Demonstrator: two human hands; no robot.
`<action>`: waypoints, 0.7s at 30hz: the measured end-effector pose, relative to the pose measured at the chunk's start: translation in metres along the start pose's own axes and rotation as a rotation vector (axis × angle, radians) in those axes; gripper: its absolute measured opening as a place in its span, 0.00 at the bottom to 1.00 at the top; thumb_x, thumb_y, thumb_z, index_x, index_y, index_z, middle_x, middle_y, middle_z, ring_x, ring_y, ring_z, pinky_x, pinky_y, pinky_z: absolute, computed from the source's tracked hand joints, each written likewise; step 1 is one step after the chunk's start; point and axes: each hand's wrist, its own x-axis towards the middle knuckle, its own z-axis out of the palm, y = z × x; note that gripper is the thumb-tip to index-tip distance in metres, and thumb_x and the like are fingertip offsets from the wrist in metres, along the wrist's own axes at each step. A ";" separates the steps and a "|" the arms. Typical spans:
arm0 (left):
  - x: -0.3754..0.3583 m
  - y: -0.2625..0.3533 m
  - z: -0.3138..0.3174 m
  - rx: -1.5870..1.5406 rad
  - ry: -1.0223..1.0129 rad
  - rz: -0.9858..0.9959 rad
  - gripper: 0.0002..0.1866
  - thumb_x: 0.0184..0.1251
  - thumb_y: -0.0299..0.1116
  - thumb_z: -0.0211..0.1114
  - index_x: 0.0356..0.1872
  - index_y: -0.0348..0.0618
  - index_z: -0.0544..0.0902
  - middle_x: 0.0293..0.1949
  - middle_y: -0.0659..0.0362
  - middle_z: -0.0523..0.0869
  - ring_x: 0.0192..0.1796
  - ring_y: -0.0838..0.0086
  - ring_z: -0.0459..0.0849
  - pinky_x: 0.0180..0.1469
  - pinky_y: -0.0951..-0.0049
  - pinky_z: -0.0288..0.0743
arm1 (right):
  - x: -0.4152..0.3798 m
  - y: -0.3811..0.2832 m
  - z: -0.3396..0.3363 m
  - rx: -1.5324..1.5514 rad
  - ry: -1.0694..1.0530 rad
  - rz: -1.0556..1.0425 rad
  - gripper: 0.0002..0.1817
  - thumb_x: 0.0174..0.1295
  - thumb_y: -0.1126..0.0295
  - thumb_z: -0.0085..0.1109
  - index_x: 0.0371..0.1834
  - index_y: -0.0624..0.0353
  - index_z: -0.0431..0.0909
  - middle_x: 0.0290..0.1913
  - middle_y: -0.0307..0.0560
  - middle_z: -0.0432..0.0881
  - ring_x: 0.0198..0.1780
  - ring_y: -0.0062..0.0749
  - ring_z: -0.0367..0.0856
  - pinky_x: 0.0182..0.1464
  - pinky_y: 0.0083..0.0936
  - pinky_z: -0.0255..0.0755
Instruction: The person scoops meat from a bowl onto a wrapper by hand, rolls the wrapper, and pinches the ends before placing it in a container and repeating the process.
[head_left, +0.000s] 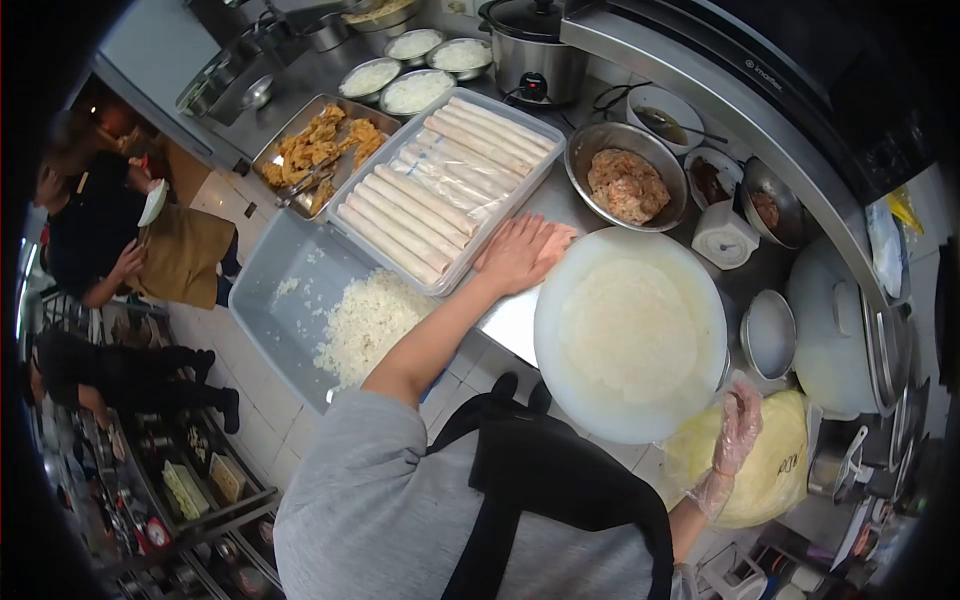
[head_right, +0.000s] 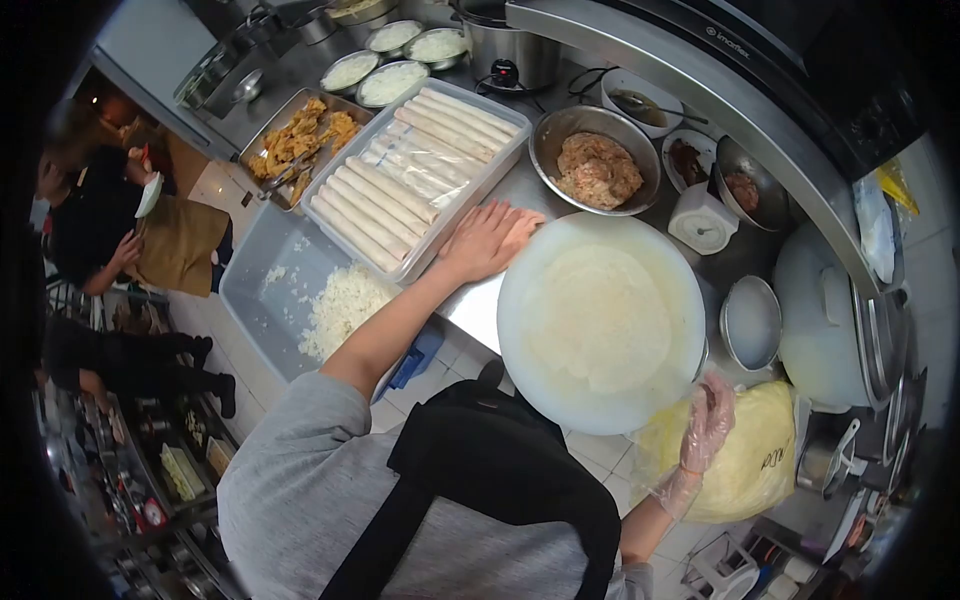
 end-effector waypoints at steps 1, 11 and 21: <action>-0.007 0.002 -0.006 0.001 -0.014 -0.031 0.27 0.69 0.45 0.47 0.66 0.46 0.68 0.69 0.49 0.65 0.70 0.52 0.61 0.69 0.50 0.55 | 0.000 -0.002 0.005 -0.077 -0.004 0.012 0.14 0.62 0.74 0.56 0.51 0.65 0.76 0.51 0.47 0.77 0.49 0.30 0.75 0.55 0.27 0.69; -0.001 -0.003 -0.022 -0.295 -0.093 -0.096 0.20 0.65 0.38 0.58 0.54 0.37 0.80 0.66 0.44 0.69 0.69 0.54 0.66 0.67 0.51 0.61 | -0.028 -0.011 0.045 -0.096 0.047 0.046 0.14 0.60 0.72 0.59 0.49 0.61 0.78 0.49 0.43 0.77 0.47 0.27 0.76 0.52 0.25 0.71; -0.002 0.019 -0.023 -2.394 0.003 -0.588 0.29 0.69 0.50 0.52 0.63 0.40 0.70 0.66 0.45 0.67 0.69 0.53 0.65 0.68 0.52 0.59 | -0.010 -0.026 0.055 -0.017 0.003 0.017 0.14 0.61 0.74 0.59 0.51 0.62 0.77 0.49 0.44 0.77 0.47 0.27 0.76 0.52 0.24 0.70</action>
